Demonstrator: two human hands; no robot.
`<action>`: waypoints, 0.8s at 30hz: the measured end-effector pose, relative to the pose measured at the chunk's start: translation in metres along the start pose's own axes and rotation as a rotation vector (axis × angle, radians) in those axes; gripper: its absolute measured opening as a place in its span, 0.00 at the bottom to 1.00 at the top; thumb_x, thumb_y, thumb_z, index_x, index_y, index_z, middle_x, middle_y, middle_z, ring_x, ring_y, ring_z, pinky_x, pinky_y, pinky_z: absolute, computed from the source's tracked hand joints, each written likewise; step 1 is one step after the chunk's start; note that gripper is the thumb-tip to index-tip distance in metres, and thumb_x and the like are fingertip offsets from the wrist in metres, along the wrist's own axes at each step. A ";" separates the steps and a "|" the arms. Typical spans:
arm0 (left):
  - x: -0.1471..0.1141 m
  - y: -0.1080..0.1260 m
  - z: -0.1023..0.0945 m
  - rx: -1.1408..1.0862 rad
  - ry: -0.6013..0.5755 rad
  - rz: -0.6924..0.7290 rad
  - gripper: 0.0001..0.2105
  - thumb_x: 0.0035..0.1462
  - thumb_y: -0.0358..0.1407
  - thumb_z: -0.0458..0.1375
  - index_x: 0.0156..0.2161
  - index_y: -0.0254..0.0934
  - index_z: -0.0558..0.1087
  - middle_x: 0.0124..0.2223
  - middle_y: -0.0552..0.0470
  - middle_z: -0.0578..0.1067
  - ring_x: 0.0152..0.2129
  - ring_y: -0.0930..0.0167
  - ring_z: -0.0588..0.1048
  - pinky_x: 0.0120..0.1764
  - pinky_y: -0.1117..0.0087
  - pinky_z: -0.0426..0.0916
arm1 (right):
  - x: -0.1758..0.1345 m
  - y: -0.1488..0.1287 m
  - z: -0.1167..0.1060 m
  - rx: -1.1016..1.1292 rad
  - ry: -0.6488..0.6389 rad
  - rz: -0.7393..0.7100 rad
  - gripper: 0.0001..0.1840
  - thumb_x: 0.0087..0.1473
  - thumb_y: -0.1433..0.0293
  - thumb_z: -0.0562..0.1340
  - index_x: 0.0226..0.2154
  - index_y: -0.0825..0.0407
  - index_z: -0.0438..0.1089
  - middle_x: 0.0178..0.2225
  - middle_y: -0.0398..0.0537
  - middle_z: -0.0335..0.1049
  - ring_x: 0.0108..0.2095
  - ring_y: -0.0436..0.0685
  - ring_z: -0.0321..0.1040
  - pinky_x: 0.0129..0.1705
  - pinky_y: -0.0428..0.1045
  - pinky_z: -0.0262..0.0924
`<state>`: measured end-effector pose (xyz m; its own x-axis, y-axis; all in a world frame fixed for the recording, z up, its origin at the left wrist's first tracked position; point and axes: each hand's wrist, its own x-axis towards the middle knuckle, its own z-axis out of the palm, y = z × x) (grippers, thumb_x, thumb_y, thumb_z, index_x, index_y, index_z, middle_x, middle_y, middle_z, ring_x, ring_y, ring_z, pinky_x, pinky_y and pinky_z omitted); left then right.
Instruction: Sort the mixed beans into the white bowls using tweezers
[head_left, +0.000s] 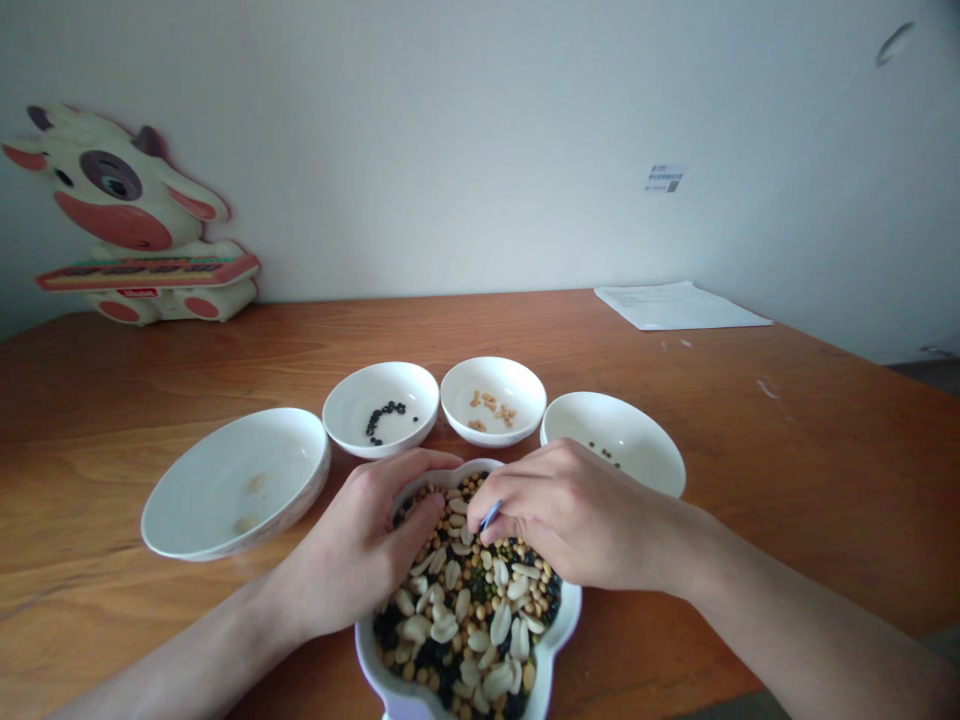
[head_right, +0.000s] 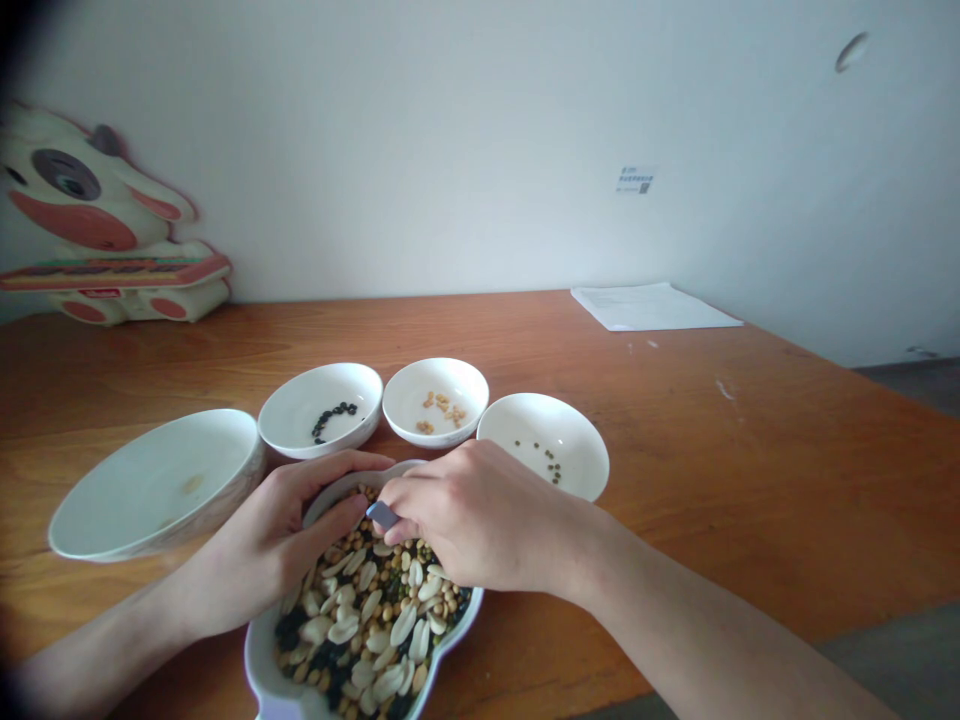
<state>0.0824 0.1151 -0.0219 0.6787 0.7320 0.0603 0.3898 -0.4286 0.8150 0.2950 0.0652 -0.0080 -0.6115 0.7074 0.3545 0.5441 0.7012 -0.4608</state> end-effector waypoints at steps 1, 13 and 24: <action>0.000 0.000 0.000 -0.003 0.003 0.002 0.16 0.61 0.34 0.55 0.53 0.36 0.72 0.52 0.46 0.77 0.46 0.63 0.76 0.50 0.68 0.71 | 0.000 0.000 0.000 -0.002 -0.006 0.001 0.04 0.58 0.77 0.62 0.33 0.56 0.73 0.32 0.46 0.77 0.31 0.50 0.74 0.33 0.44 0.65; 0.000 0.001 0.000 -0.013 0.004 -0.005 0.17 0.61 0.34 0.55 0.54 0.35 0.72 0.51 0.45 0.77 0.46 0.62 0.77 0.50 0.66 0.72 | 0.000 0.000 0.000 0.033 0.016 -0.030 0.06 0.58 0.79 0.60 0.32 0.55 0.72 0.31 0.45 0.78 0.30 0.49 0.74 0.32 0.43 0.66; 0.000 0.001 -0.001 0.000 -0.024 0.005 0.16 0.61 0.33 0.54 0.54 0.36 0.72 0.52 0.47 0.77 0.47 0.63 0.76 0.50 0.67 0.71 | 0.000 -0.004 -0.001 0.024 0.174 -0.032 0.08 0.60 0.77 0.57 0.31 0.55 0.70 0.27 0.46 0.74 0.26 0.49 0.69 0.28 0.44 0.62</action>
<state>0.0822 0.1151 -0.0210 0.6955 0.7167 0.0501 0.3868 -0.4323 0.8146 0.2933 0.0628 -0.0053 -0.5183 0.6912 0.5036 0.5112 0.7225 -0.4655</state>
